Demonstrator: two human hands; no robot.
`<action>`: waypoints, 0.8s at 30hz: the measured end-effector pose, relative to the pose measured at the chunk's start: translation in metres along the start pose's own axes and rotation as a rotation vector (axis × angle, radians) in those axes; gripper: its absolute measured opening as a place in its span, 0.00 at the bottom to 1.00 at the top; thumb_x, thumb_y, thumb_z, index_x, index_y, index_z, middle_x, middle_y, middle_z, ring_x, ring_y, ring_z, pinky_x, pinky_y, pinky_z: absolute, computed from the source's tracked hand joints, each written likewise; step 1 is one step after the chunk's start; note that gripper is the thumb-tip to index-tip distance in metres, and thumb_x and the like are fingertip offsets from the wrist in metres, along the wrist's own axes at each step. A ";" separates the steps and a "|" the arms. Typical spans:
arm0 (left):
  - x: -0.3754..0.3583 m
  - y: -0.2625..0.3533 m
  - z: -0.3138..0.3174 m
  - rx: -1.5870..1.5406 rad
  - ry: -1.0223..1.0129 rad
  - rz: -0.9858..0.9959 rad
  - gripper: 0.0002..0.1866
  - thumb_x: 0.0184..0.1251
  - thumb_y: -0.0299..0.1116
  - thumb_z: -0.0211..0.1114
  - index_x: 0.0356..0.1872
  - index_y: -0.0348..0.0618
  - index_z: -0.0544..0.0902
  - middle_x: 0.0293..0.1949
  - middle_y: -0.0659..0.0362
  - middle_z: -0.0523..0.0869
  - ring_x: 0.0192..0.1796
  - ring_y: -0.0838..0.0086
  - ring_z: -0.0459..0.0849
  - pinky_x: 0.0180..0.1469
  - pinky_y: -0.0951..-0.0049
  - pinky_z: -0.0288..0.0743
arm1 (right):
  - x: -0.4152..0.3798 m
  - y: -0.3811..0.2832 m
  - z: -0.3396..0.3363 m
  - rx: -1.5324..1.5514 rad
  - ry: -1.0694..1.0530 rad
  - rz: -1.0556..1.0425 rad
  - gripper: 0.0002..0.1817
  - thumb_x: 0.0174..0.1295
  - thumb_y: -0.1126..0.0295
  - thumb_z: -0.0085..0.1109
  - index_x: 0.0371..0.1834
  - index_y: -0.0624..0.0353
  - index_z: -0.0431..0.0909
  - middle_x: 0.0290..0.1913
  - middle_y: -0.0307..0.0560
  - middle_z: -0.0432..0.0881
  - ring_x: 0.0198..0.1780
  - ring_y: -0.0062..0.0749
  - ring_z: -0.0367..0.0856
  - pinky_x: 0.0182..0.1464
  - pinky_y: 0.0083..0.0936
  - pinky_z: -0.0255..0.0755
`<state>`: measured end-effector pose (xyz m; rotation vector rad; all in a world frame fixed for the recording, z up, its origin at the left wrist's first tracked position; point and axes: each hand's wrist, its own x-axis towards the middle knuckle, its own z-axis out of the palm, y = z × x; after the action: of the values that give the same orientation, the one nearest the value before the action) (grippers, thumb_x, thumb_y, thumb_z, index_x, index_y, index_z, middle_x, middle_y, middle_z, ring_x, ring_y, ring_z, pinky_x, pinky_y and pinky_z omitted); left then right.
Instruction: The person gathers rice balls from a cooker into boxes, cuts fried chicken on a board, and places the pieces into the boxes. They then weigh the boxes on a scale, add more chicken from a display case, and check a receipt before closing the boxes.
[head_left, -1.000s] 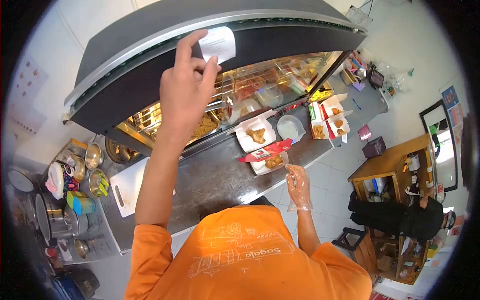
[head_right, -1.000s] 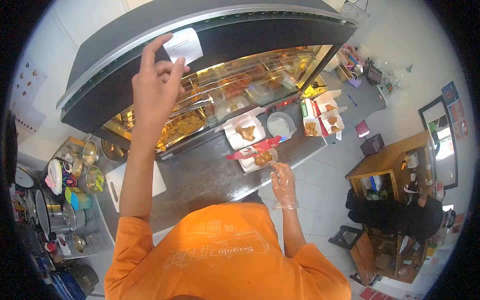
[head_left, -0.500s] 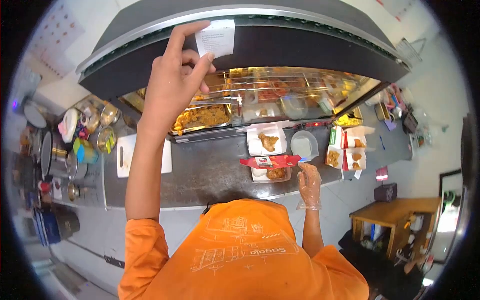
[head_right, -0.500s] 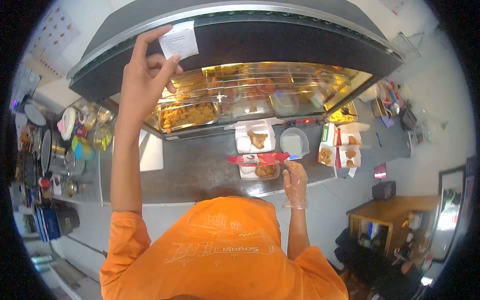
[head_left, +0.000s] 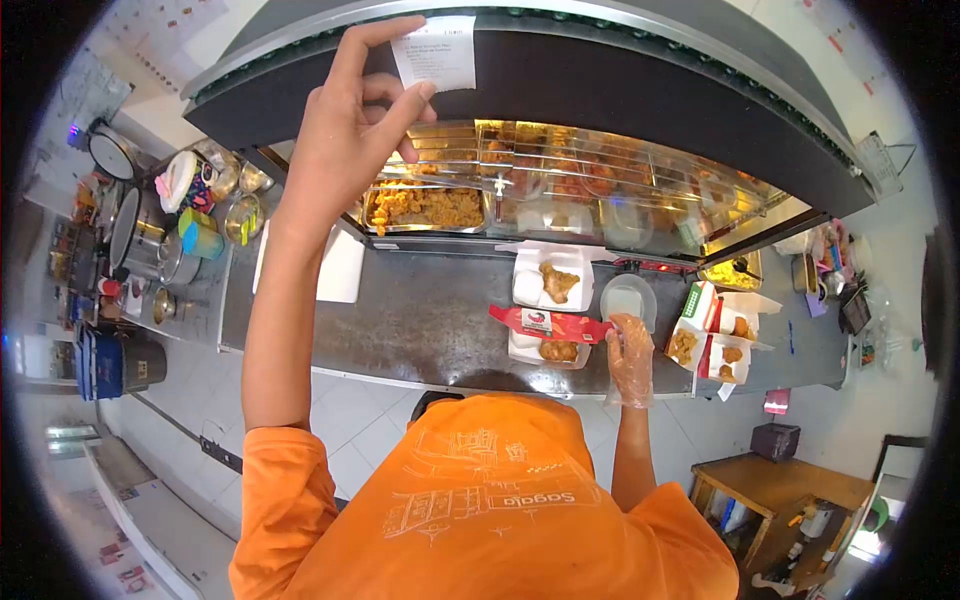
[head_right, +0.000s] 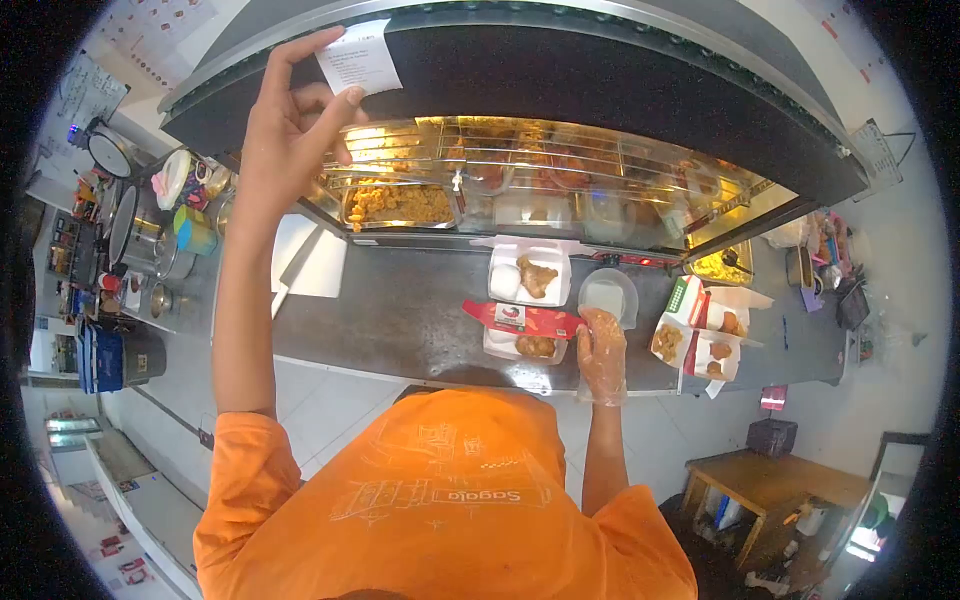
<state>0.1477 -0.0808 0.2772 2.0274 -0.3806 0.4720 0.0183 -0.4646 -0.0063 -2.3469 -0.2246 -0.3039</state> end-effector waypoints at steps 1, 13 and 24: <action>0.000 0.001 0.001 -0.008 0.010 0.000 0.30 0.75 0.29 0.68 0.74 0.48 0.68 0.31 0.59 0.90 0.21 0.84 0.81 0.25 0.83 0.70 | 0.002 -0.001 0.001 0.009 -0.002 0.004 0.15 0.64 0.79 0.61 0.54 0.61 0.83 0.51 0.57 0.85 0.54 0.55 0.84 0.57 0.44 0.77; 0.004 -0.012 -0.013 -0.064 -0.112 0.040 0.32 0.75 0.30 0.68 0.76 0.48 0.66 0.30 0.58 0.90 0.22 0.84 0.81 0.25 0.83 0.72 | -0.014 -0.023 0.029 -0.021 0.087 -0.006 0.15 0.67 0.78 0.61 0.57 0.58 0.82 0.51 0.53 0.86 0.50 0.49 0.85 0.53 0.40 0.79; 0.005 -0.015 -0.019 0.006 -0.128 0.109 0.29 0.76 0.33 0.68 0.75 0.51 0.70 0.34 0.54 0.92 0.34 0.78 0.89 0.35 0.76 0.81 | -0.051 -0.075 0.041 -0.111 0.169 0.137 0.15 0.65 0.78 0.59 0.55 0.60 0.82 0.52 0.54 0.86 0.55 0.53 0.83 0.58 0.45 0.76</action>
<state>0.1553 -0.0575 0.2767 2.0556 -0.5709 0.4113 -0.0431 -0.3869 0.0007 -2.4162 0.0351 -0.4546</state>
